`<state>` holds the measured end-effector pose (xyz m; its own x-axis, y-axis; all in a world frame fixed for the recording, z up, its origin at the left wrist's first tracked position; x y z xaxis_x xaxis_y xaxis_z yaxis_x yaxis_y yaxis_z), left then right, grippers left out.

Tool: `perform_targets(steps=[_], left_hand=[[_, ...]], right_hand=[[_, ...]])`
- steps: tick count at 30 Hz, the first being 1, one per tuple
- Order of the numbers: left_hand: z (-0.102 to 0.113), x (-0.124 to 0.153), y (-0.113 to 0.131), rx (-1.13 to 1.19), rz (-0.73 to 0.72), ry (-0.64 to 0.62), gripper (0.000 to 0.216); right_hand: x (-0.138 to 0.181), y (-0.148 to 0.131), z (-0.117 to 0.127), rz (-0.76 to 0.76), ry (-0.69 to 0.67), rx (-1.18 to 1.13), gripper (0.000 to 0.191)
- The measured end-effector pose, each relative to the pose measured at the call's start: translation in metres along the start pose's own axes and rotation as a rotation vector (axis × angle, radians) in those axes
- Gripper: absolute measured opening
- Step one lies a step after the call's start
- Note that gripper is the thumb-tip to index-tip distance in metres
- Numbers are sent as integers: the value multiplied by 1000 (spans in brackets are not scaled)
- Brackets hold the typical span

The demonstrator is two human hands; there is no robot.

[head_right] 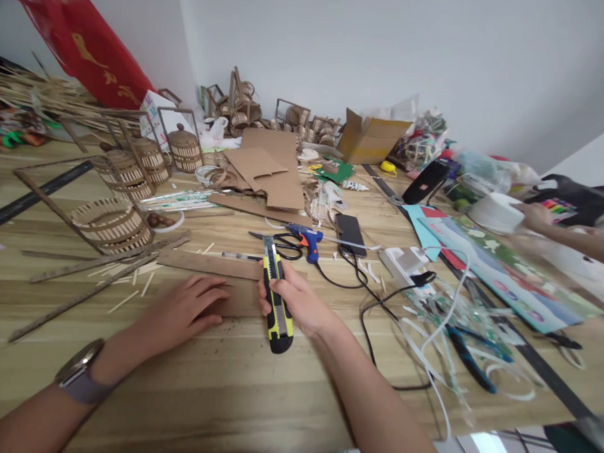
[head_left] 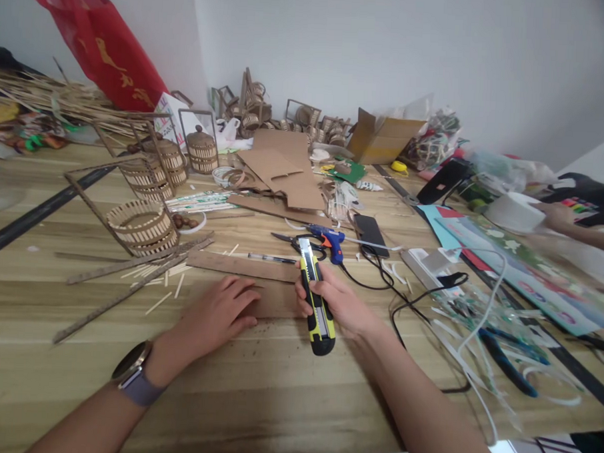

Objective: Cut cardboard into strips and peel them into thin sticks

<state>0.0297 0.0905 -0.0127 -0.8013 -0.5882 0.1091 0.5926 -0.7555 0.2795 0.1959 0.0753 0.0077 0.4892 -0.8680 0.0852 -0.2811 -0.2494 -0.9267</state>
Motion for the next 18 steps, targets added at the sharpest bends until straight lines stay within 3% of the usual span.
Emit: perform_targets(steps=[13,18], left_hand=[[3,1,1,5,-52,40,27],[6,2,3,-18,-65,17,29]], right_hand=[[1,5,-12,-57,-57,59,30],[5,3,-7,-119,-69,183,30]])
Point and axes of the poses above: each hand's wrist, its own x-axis away from the middle knuckle, its own z-axis out of the back of the hand, y = z × x, the point moved 8 cm from there along -x, towards the middle knuckle, and after that the axes turned 15 degrees about -y, right-handed, at the moved point
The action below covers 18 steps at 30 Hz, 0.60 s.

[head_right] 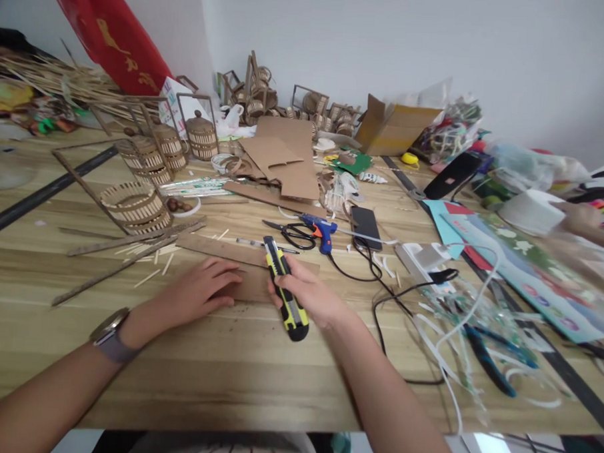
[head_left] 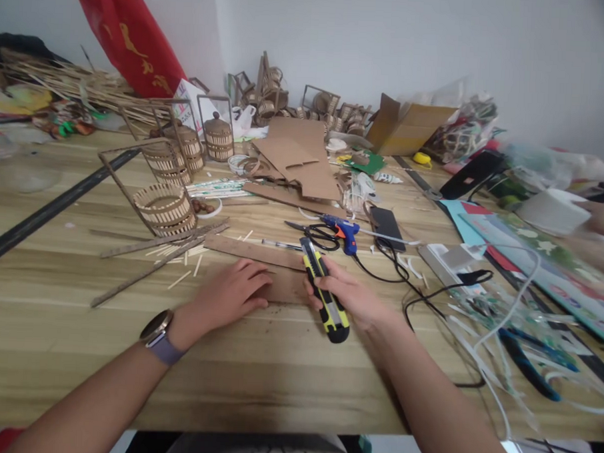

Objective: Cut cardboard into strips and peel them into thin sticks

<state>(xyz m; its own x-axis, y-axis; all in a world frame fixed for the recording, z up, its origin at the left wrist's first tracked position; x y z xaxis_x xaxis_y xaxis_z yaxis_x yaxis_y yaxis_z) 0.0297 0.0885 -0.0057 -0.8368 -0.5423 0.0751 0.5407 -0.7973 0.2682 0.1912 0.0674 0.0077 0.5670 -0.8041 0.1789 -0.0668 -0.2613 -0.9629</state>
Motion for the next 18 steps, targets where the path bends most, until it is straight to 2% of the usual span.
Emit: perform_targets(steps=[3,7,10,14,18], left_hand=[[1,1,-1,-3,-1,-23,35],[4,3,-2,0,-17,-14,46],[13,5,-5,-15,-12,104,39],[28,10,-14,-47,105,321,37],[32,6,-19,-120,193,336,38]], right_hand=[[5,-9,9,-29,-10,209,32],[5,-24,11,-108,-74,783,26],[-1,-28,1,-181,-116,1181,23],[-13,-17,-19,-341,-180,1410,29],[-26,-9,-34,-455,-187,1565,31]])
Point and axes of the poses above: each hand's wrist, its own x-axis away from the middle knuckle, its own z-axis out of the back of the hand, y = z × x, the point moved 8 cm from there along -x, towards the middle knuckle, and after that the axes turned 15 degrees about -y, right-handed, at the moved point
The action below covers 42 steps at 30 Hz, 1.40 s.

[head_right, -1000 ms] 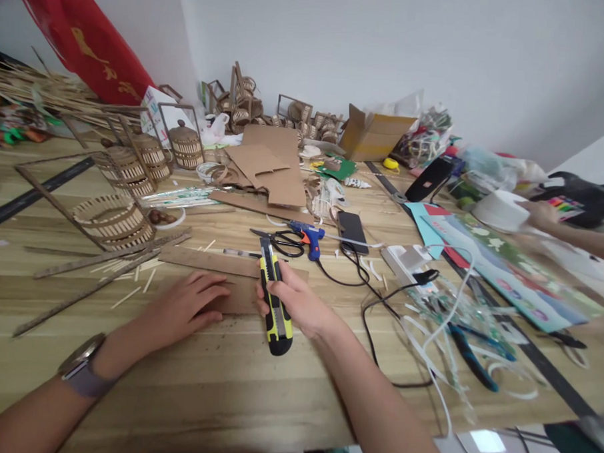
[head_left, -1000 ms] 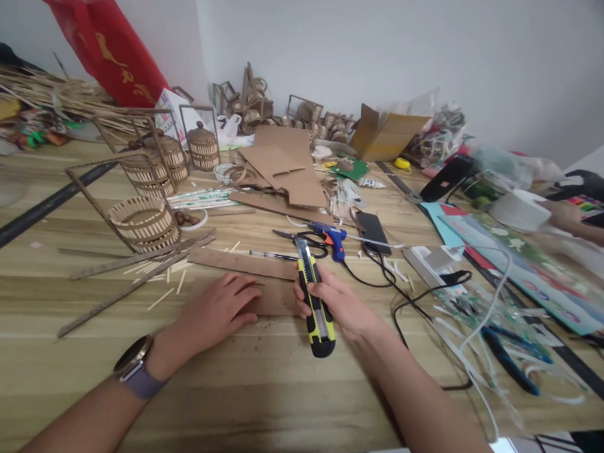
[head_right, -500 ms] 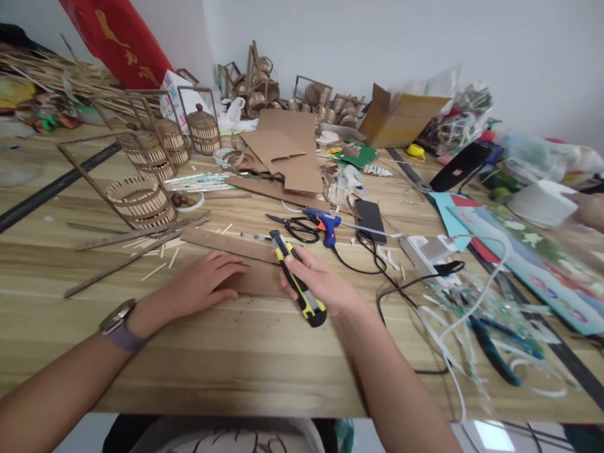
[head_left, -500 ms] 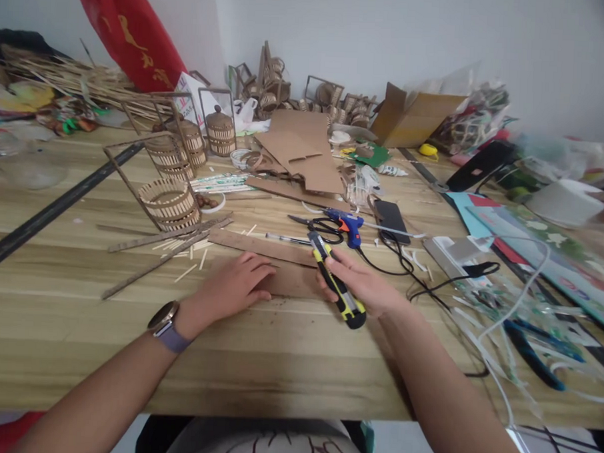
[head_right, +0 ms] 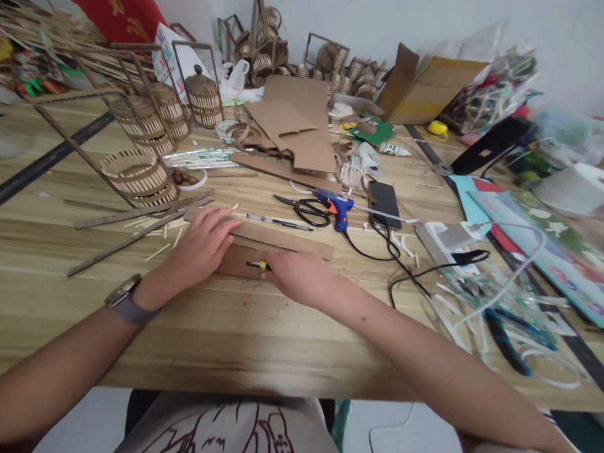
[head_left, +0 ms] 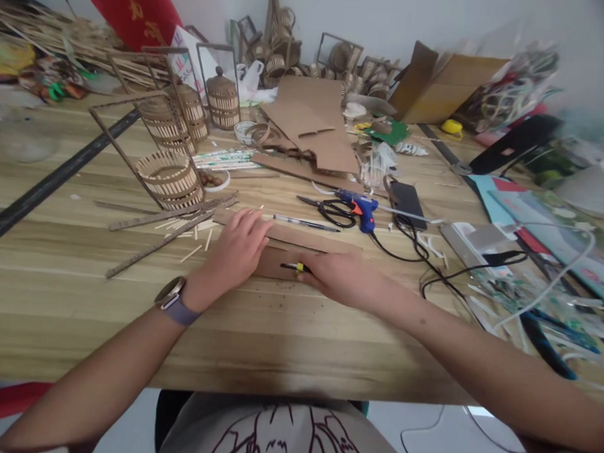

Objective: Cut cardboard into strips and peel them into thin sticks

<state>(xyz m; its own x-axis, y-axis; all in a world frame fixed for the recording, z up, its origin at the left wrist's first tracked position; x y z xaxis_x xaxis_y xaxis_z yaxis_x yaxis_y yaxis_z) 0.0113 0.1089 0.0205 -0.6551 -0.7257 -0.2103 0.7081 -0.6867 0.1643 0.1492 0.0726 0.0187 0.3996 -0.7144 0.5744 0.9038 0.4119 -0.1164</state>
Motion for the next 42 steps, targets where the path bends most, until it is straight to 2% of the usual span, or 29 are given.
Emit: perform_targets(steps=[7,15,18,26,35,42], left_hand=[[-2,-24,-6,-3,33,-9,39],[-38,-36,-3,-14,12,-159,49],[-46,-35,-5,-3,17,-177,51],[-44,-34,-2,-9,26,-190,51],[-40,-32,3,-44,25,-178,48],[-43,-34,2,-63,30,-195,50]], right_hand=[[-14,-14,-4,-17,-67,154,32],[-17,-17,-6,15,-59,149,32],[-17,-17,-4,33,-38,120,33],[-20,-19,-1,-12,-136,181,32],[-27,-21,2,5,-140,258,34],[-22,-33,9,37,-177,324,40]])
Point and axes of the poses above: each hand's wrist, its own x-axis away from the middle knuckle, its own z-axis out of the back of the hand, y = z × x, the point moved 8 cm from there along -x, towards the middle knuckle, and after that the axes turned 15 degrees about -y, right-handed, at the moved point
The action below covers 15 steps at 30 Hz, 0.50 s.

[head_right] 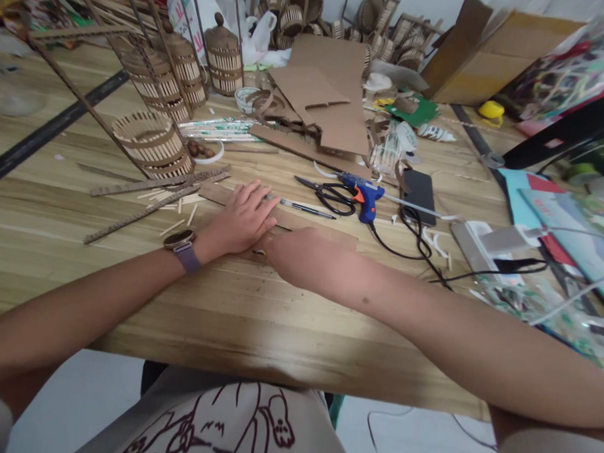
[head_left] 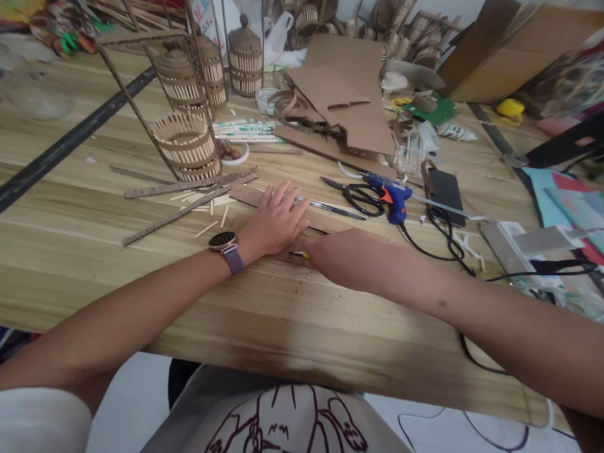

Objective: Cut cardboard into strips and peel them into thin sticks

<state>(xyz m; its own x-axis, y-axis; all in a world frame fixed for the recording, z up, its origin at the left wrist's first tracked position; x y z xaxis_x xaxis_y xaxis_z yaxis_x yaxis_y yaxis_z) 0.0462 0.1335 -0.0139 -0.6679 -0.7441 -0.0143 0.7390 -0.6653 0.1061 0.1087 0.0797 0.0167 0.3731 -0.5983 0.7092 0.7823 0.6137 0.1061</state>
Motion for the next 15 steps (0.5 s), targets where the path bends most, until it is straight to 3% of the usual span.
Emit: perform_targets(steps=[5,15], left_hand=[[0,-1,-1,20,-7,4,51],[-2,-1,-1,26,-19,30,51]], right_hand=[[1,1,5,19,63,-138,45],[-8,11,-2,81,188,-417,19]])
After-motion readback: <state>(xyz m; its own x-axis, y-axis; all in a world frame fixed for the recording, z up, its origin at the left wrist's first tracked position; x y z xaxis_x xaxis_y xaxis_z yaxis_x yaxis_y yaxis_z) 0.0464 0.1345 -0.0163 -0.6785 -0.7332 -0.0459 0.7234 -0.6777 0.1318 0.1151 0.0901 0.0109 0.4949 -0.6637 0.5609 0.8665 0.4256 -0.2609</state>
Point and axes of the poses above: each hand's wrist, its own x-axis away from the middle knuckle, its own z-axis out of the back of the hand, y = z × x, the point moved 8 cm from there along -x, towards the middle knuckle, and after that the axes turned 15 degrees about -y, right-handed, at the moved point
